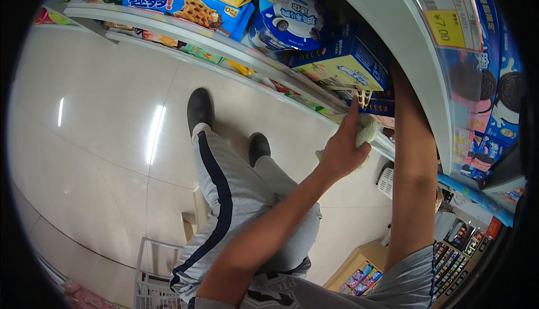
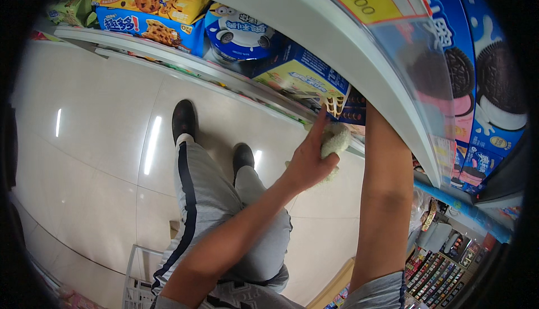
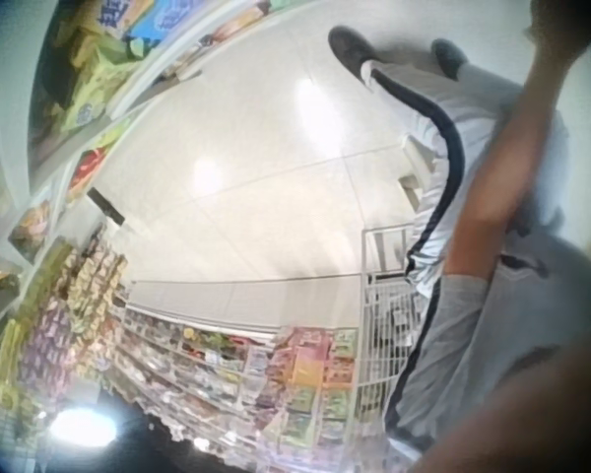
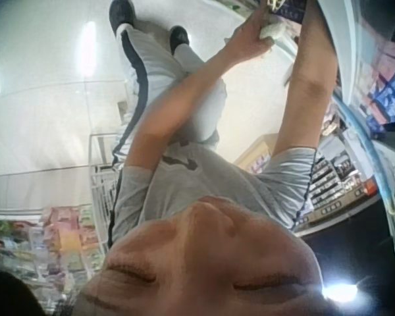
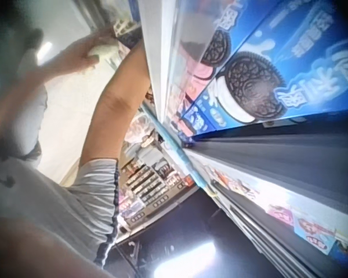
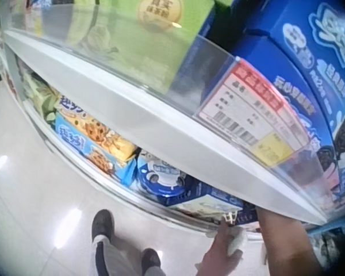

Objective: The person wipes the front edges of a snack aisle shelf with a cloth, then repeatedly picks up individual snack packages, wipes them, and places them back. The person handles multiple snack boxes and bags one at a time while moving along the shelf.

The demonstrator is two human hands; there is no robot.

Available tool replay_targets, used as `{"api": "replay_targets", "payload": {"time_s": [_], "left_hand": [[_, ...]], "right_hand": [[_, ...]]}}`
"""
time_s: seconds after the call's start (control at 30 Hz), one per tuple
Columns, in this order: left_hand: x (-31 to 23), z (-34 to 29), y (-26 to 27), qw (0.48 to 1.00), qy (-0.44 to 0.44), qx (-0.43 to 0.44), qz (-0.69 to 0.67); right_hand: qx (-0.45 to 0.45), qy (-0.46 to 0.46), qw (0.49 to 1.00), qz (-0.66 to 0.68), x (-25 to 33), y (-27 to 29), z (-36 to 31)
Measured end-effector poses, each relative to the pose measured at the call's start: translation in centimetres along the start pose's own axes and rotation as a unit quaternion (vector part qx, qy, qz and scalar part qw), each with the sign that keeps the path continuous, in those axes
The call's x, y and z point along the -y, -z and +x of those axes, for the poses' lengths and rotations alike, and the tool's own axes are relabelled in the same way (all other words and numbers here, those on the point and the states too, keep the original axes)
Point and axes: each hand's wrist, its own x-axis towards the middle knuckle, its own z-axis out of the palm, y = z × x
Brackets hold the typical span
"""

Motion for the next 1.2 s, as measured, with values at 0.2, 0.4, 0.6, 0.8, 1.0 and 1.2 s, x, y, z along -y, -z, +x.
{"api": "replay_targets", "payload": {"time_s": [0.2, 0.4, 0.6, 0.8, 1.0, 1.2], "left_hand": [[0.6, 0.4, -0.3, 0.999, -0.035, -0.015, 0.02], [0.5, 0.2, 0.4, 0.999, -0.046, -0.026, 0.006], [0.8, 0.2, 0.7, 0.999, -0.034, -0.007, 0.027], [1.4, 0.6, 1.0, 1.0, -0.015, -0.013, -0.023], [1.4, 0.5, 1.7, 1.0, 0.006, -0.001, -0.028], [0.7, 0.5, 2.8, 0.996, -0.024, -0.019, 0.081]], "right_hand": [[-0.008, 0.007, 1.0, -0.011, 0.0, 0.9, -0.5], [0.003, 0.006, 1.0, -0.018, 0.2, 3.0, -3.3], [0.015, 0.001, 0.999, -0.03, 0.1, 4.6, -5.1], [0.032, -0.029, 0.999, -0.029, 1.8, 5.4, -5.0], [-0.013, 0.0, 1.0, 0.017, 4.2, 7.0, -6.0], [-0.169, 0.124, 0.978, -0.004, 5.0, 7.3, -7.6]]}}
